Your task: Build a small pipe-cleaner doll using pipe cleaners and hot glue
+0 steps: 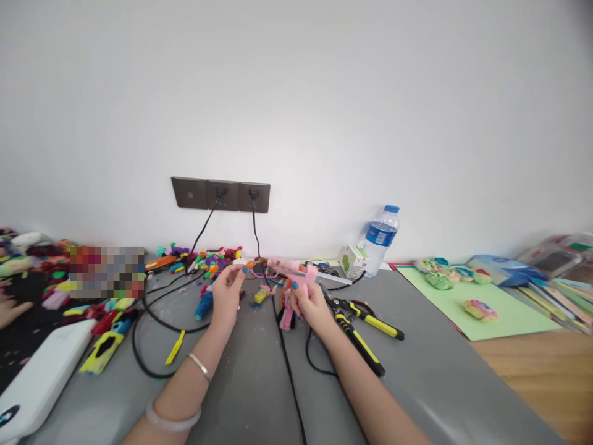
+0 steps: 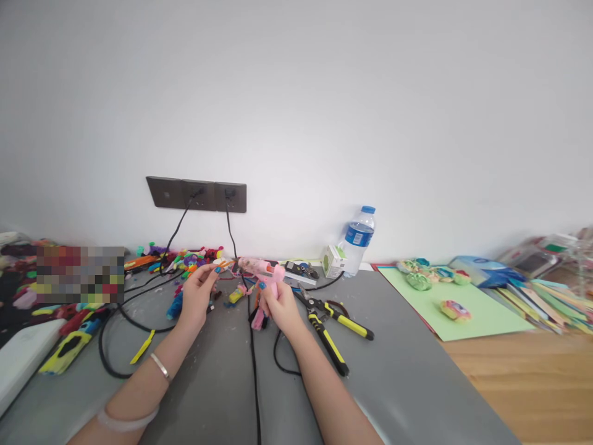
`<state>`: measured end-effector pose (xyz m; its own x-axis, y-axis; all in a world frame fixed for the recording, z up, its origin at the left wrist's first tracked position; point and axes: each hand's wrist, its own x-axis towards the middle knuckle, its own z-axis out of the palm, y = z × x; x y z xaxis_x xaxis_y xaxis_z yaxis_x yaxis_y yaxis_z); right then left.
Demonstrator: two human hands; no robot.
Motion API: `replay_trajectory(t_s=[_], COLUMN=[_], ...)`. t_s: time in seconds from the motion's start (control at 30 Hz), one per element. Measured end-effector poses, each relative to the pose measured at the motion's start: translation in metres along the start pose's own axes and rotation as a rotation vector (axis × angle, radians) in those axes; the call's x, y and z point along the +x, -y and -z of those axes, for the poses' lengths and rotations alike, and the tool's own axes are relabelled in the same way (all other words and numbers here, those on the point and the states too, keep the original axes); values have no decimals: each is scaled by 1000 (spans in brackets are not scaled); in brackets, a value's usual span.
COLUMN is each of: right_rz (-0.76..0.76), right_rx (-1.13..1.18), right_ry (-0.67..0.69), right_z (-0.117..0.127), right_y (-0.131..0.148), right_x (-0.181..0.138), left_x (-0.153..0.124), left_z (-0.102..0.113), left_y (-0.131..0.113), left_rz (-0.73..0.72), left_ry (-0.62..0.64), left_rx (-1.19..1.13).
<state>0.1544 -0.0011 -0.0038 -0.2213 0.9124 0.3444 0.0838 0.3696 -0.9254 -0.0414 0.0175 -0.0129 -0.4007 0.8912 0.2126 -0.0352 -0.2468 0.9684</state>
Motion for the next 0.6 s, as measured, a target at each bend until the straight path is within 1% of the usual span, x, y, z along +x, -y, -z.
replay_trajectory(t_s=[0.1, 0.17, 0.3, 0.37, 0.47, 0.53, 0.6], right_rz=[49, 51, 33, 32, -8, -80, -141], right_rx=[144, 221, 242, 222, 199, 178, 161], right_ry=[-109, -200, -333, -380, -419, -447, -501], right_z=[1, 2, 9, 15, 30, 44, 61], right_y=[1, 0, 6, 17, 42, 59, 71], right_x=[1, 2, 5, 6, 4, -4, -18], left_x=[0, 0, 0, -1, -2, -2, -3], left_z=[-1, -1, -3, -3, -4, -5, -5], left_y=[0, 0, -1, -2, -2, -3, -3], left_rz=[57, 79, 83, 86, 121, 152, 174], left_ry=[-9, -10, 1, 7, 22, 29, 33], left_rx=[-45, -71, -109, -137, -187, -206, -219])
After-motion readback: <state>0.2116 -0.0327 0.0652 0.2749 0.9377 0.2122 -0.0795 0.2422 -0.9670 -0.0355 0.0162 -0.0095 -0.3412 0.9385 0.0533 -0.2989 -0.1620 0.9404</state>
